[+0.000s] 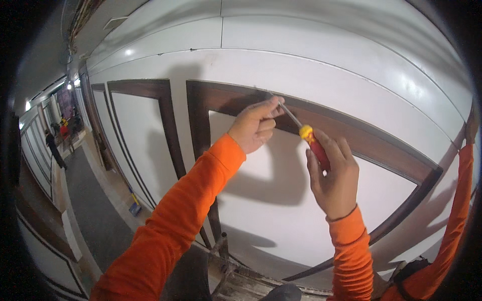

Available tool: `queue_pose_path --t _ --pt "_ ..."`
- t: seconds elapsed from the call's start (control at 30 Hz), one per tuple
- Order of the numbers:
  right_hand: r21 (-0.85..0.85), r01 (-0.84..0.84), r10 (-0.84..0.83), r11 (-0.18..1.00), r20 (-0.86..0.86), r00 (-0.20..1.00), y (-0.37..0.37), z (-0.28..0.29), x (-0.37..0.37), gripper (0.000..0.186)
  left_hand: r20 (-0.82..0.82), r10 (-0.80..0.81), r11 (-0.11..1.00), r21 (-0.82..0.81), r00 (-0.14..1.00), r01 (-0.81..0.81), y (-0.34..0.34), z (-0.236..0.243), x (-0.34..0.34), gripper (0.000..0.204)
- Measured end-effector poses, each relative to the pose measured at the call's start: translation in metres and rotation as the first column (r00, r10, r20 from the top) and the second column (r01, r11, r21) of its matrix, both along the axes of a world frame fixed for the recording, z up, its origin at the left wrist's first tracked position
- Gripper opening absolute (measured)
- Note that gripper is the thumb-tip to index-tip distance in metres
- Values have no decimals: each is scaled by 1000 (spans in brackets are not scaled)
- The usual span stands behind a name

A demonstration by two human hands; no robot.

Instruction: The person reaches into a bucket to retrieve small objects, then uses a screwdriver to secure white panels to the upper wall and ceiling structure while standing on scaffolding.

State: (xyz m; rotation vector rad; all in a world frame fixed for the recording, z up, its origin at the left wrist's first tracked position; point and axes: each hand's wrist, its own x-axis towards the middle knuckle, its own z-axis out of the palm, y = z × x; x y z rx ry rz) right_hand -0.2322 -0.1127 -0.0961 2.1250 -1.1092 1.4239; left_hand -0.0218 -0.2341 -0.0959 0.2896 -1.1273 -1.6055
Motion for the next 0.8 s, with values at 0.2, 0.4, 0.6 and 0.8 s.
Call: queue_pose_path --t 0.2,0.4,0.6,0.8 --pt "-279 -13 -22 960 -124 992 -46 63 64 24 -162 -59 993 -107 985 42 -60 49 49 25" --pt "-324 117 -209 939 -265 941 -57 111 106 20 -155 -29 991 -137 987 8 -82 79 78 20" --pt "-271 125 -213 955 -329 920 -51 123 125 27 -92 -69 983 -179 993 52 -96 80 97 22" --pt "-196 234 -288 952 -325 901 -59 112 131 39 -82 -42 986 -162 996 28 -91 87 99 22"
